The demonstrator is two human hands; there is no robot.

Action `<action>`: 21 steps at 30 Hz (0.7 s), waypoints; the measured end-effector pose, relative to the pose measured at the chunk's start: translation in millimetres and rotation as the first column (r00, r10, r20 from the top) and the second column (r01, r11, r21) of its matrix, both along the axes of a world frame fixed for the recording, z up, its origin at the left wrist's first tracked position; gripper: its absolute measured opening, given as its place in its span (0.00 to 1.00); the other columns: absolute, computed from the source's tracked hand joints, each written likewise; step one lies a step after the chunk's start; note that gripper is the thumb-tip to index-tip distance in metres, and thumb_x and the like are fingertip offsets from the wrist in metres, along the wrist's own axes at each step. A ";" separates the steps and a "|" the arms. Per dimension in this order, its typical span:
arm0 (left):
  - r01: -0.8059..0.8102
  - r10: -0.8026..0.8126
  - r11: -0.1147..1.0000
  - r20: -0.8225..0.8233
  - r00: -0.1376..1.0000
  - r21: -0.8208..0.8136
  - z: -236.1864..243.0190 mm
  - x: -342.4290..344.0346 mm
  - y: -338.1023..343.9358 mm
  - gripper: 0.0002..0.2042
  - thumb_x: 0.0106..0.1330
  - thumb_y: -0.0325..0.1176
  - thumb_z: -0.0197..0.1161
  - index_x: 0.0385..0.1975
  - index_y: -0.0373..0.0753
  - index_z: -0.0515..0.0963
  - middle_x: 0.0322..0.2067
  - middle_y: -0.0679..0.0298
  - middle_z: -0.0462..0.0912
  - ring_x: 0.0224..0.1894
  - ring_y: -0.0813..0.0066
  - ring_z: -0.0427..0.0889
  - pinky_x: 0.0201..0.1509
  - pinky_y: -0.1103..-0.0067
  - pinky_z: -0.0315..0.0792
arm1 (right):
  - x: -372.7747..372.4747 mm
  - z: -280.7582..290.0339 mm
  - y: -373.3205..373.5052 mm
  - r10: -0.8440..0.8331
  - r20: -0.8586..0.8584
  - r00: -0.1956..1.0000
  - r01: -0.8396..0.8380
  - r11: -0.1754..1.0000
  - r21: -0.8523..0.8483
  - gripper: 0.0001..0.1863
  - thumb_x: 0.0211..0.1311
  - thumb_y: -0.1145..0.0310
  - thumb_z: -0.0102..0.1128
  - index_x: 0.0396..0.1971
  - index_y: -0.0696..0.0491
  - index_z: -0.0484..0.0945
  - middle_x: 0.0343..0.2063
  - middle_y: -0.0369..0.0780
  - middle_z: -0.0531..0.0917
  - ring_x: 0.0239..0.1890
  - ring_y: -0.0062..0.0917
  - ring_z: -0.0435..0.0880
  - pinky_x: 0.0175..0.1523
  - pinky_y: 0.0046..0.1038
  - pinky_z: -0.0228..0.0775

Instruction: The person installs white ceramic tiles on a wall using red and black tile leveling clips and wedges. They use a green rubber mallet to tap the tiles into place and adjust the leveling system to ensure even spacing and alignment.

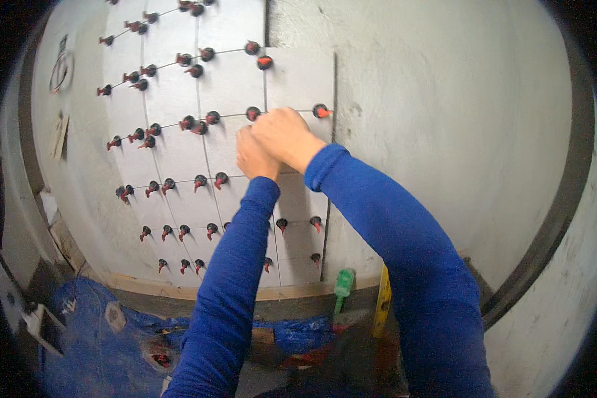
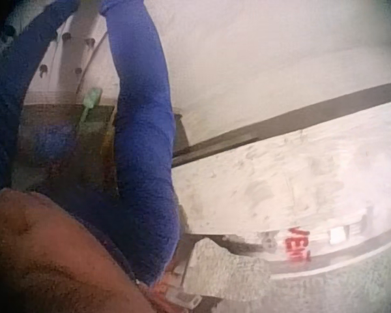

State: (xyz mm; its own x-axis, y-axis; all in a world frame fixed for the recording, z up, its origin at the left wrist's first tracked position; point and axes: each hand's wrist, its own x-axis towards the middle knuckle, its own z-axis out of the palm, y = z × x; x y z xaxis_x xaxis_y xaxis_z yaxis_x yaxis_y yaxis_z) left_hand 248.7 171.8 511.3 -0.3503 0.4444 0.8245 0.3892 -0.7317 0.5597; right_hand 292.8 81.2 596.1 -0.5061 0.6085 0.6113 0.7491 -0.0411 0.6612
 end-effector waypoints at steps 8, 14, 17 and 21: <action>0.062 0.023 0.945 -0.255 0.967 0.321 5.6 -26.3 20.0 0.11 0.61 0.36 0.67 0.37 0.37 0.79 0.38 0.54 0.81 0.46 0.48 0.80 0.48 0.59 0.74 | -5.9 8.4 -2.1 0.016 0.050 0.999 -0.012 0.997 -0.079 0.11 0.64 0.64 0.61 0.36 0.51 0.90 0.37 0.42 0.92 0.42 0.34 0.92 0.45 0.37 0.84; 0.147 -0.071 0.899 -0.194 0.978 0.412 5.3 -30.6 22.4 0.09 0.56 0.32 0.71 0.31 0.37 0.79 0.33 0.56 0.81 0.39 0.48 0.81 0.42 0.59 0.74 | -10.2 10.7 -3.7 -0.069 0.078 0.995 0.080 0.986 -0.147 0.11 0.66 0.64 0.60 0.41 0.48 0.90 0.42 0.39 0.92 0.48 0.34 0.91 0.49 0.36 0.84; 0.150 -0.073 0.884 -0.186 0.980 0.443 6.3 -29.5 25.0 0.09 0.55 0.32 0.72 0.30 0.37 0.79 0.32 0.57 0.81 0.37 0.49 0.81 0.40 0.60 0.74 | -9.7 10.5 -3.0 -0.067 0.078 0.995 0.078 0.986 -0.146 0.11 0.66 0.64 0.60 0.41 0.48 0.90 0.43 0.38 0.92 0.48 0.33 0.91 0.50 0.36 0.84; 0.183 -0.091 0.866 -0.213 0.973 0.466 9.2 -33.2 25.7 0.09 0.55 0.32 0.73 0.31 0.37 0.80 0.32 0.57 0.81 0.36 0.49 0.82 0.39 0.62 0.75 | -8.6 11.6 -1.3 -0.062 0.073 0.995 0.073 0.985 -0.155 0.12 0.66 0.64 0.61 0.42 0.48 0.90 0.43 0.38 0.92 0.48 0.33 0.91 0.50 0.36 0.84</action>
